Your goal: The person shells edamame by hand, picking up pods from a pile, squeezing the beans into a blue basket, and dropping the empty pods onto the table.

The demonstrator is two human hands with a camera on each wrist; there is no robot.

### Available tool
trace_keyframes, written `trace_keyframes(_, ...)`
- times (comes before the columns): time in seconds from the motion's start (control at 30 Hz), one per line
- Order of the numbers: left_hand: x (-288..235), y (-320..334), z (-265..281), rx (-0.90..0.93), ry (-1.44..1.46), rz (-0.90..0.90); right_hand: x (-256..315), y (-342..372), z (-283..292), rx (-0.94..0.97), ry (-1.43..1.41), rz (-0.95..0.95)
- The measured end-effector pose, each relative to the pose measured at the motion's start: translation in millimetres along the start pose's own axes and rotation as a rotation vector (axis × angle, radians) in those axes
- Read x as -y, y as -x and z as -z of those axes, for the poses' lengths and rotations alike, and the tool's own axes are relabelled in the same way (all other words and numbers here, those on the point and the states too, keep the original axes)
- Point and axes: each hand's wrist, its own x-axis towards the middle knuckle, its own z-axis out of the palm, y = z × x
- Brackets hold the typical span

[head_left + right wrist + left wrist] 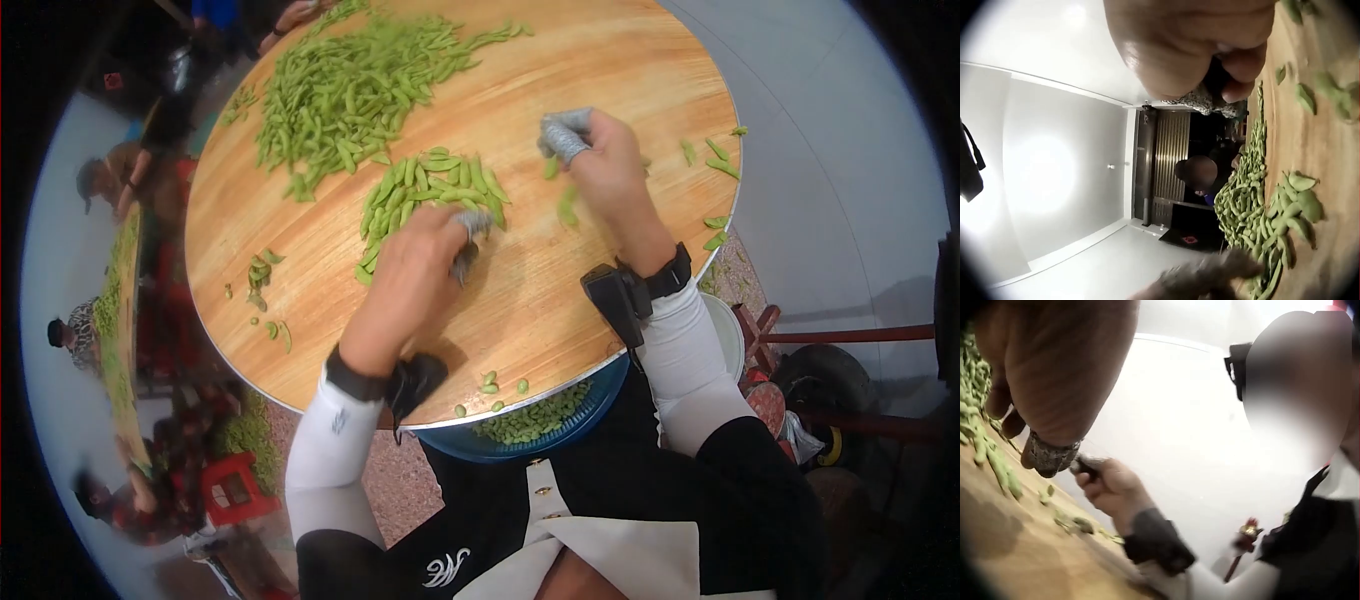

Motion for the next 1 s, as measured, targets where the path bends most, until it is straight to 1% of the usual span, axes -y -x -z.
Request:
trace_keyframes(0.03, 6.7, -9.2, -2.8, -0.088, -0.11, -0.06, -0.6, 1.2, -2.5, 0.025, -0.043, -0.009)
trace_keyframes(0.07, 12.4, -15.9, -6.1, -0.089, -0.111, -0.063, -0.4, 2.1, -4.7, 0.05, -0.087, -0.016)
trace_keyframes(0.1, 17.5, -21.4, -9.5, 0.008, -0.19, -0.031, 2.0, 3.4, -6.5, 0.048, -0.086, -0.015)
trace_keyframes(0.13, 21.6, -25.1, -12.7, 0.104, -0.27, 0.003, 5.3, 4.9, -8.4, 0.074, -0.129, -0.067)
trace_keyframes(0.17, 25.2, -27.2, -16.2, 0.102, -0.271, 0.003, 7.4, 6.5, -9.5, 0.102, -0.173, -0.118)
trace_keyframes(0.23, 28.4, -30.4, -16.9, 0.043, -0.229, 0.015, 6.8, 8.6, -12.3, 0.137, -0.202, -0.107)
trace_keyframes(0.27, 29.1, -28.6, -17.0, 0.04, -0.235, 0.019, 7.0, 10.0, -14.4, 0.17, -0.229, -0.099)
trace_keyframes(0.3, 26.3, -25.7, -16.5, -0.004, -0.256, 0.015, 10.4, 12.1, -16.3, 0.177, -0.23, -0.095)
trace_keyframes(0.33, 24.2, -22.2, -16.1, -0.046, -0.277, 0.011, 15.5, 14.9, -17.4, 0.22, -0.269, -0.15)
trace_keyframes(0.37, 27.1, -17.4, -16.9, -0.047, -0.278, 0.014, 19.8, 17.8, -18.3, 0.259, -0.308, -0.208)
trace_keyframes(0.4, 29.8, -12.5, -17.1, -0.101, -0.025, 0.184, 22.6, 20.3, -19.0, 0.258, -0.309, -0.21)
trace_keyframes(0.43, 31.0, -7.7, -18.8, -0.152, 0.232, 0.354, 24.9, 22.9, -19.3, 0.388, -0.347, -0.284)
trace_keyframes(0.47, 30.1, -2.0, -21.3, -0.15, 0.235, 0.356, 27.4, 25.7, -20.2, 0.52, -0.384, -0.357)
trace_keyframes(0.5, 23.4, 2.0, -18.7, -0.231, 0.507, 0.412, 30.3, 29.1, -23.5, 0.575, -0.384, -0.426)
trace_keyframes(0.53, 18.8, 6.1, -17.6, -0.314, 0.779, 0.464, 30.4, 31.5, -26.5, 0.577, -0.382, -0.428)
trace_keyframes(0.57, 18.7, 10.7, -21.2, -0.338, 0.779, 0.411, 30.1, 33.4, -29.0, 0.612, -0.407, -0.454)
trace_keyframes(0.6, 17.3, 13.5, -24.2, -0.343, 0.782, 0.412, 29.6, 33.8, -30.7, 0.647, -0.43, -0.479)
trace_keyframes(0.67, 15.0, 17.0, -28.7, -0.373, 0.866, 0.38, 26.0, 33.7, -31.2, 0.667, -0.378, -0.461)
trace_keyframes(0.7, 15.3, 17.2, -28.0, -0.376, 0.87, 0.382, 25.3, 33.6, -31.5, 0.684, -0.331, -0.441)
trace_keyframes(0.77, 15.3, 17.4, -24.1, -0.16, 0.844, 0.379, 29.0, 36.2, -33.9, 0.663, -0.311, -0.423)
trace_keyframes(0.8, 15.7, 18.3, -22.8, -0.164, 0.846, 0.38, 31.2, 37.1, -35.4, 0.641, -0.296, -0.4)
trace_keyframes(0.83, 16.2, 19.2, -21.7, -0.166, 0.685, 0.383, 32.0, 37.3, -36.5, 0.644, -0.292, -0.399)
trace_keyframes(0.87, 16.7, 20.1, -21.4, -0.167, 0.524, 0.384, 32.7, 37.6, -37.5, 0.593, -0.317, -0.413)
trace_keyframes(0.9, 17.6, 20.8, -23.7, -0.17, 0.527, 0.385, 33.0, 37.7, -38.2, 0.542, -0.341, -0.427)
trace_keyframes(0.97, 19.5, 22.0, -30.1, -0.266, 0.388, 0.327, 33.0, 38.2, -38.2, 0.57, -0.316, -0.446)
trace_keyframes(1.0, 20.1, 22.1, -30.9, -0.268, 0.391, 0.328, 32.4, 38.1, -37.9, 0.597, -0.294, -0.466)
